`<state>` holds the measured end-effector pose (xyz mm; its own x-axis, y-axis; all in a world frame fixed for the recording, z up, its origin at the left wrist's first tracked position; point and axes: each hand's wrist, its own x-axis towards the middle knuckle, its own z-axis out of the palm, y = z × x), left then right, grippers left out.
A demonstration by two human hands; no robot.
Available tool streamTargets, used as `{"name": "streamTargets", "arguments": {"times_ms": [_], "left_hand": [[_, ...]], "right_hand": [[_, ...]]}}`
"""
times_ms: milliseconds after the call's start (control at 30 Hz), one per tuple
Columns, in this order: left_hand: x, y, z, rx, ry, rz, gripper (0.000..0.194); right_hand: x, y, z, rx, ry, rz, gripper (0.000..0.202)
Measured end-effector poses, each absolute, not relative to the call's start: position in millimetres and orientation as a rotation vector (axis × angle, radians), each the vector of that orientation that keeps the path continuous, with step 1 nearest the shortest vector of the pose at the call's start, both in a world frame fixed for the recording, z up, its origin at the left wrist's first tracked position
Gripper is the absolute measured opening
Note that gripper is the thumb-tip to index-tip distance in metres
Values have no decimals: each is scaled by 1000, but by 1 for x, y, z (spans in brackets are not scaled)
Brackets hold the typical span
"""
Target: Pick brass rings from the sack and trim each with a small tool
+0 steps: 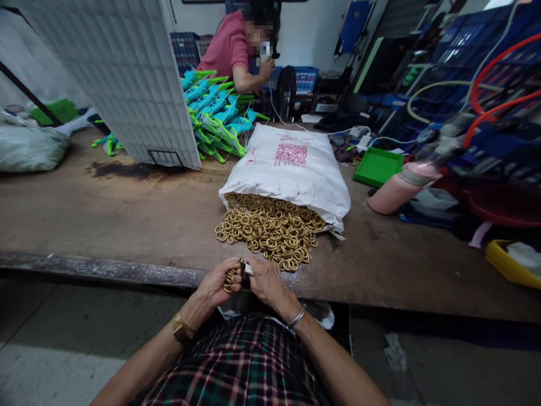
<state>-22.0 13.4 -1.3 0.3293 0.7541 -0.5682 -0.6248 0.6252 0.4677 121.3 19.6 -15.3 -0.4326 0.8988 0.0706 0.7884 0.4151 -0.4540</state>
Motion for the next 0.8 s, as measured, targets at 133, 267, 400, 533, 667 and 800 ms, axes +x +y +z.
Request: {"name": "streamTargets", "arguments": {"times_ms": [133, 267, 400, 533, 667, 800], "left_hand": [[-22, 13, -2, 159, 851, 908, 10], [-23, 14, -2, 133, 863, 901, 6], [-23, 14, -3, 123, 869, 895, 5], [-24, 14, -3, 122, 872, 895, 7], [-23, 13, -3, 125, 875, 894, 9], [-23, 13, -1, 131, 879, 878, 10]], "right_hand": [[121, 21, -17, -1504, -2412, 497, 20], [120, 20, -18, -1538, -2425, 468, 21], [119, 18, -17, -1537, -2427, 445, 24], [118, 18, -18, -1544, -2405, 440, 26], [118, 19, -19, -1541, -2368, 437, 27], [118, 19, -15, -1523, -2417, 437, 27]]}}
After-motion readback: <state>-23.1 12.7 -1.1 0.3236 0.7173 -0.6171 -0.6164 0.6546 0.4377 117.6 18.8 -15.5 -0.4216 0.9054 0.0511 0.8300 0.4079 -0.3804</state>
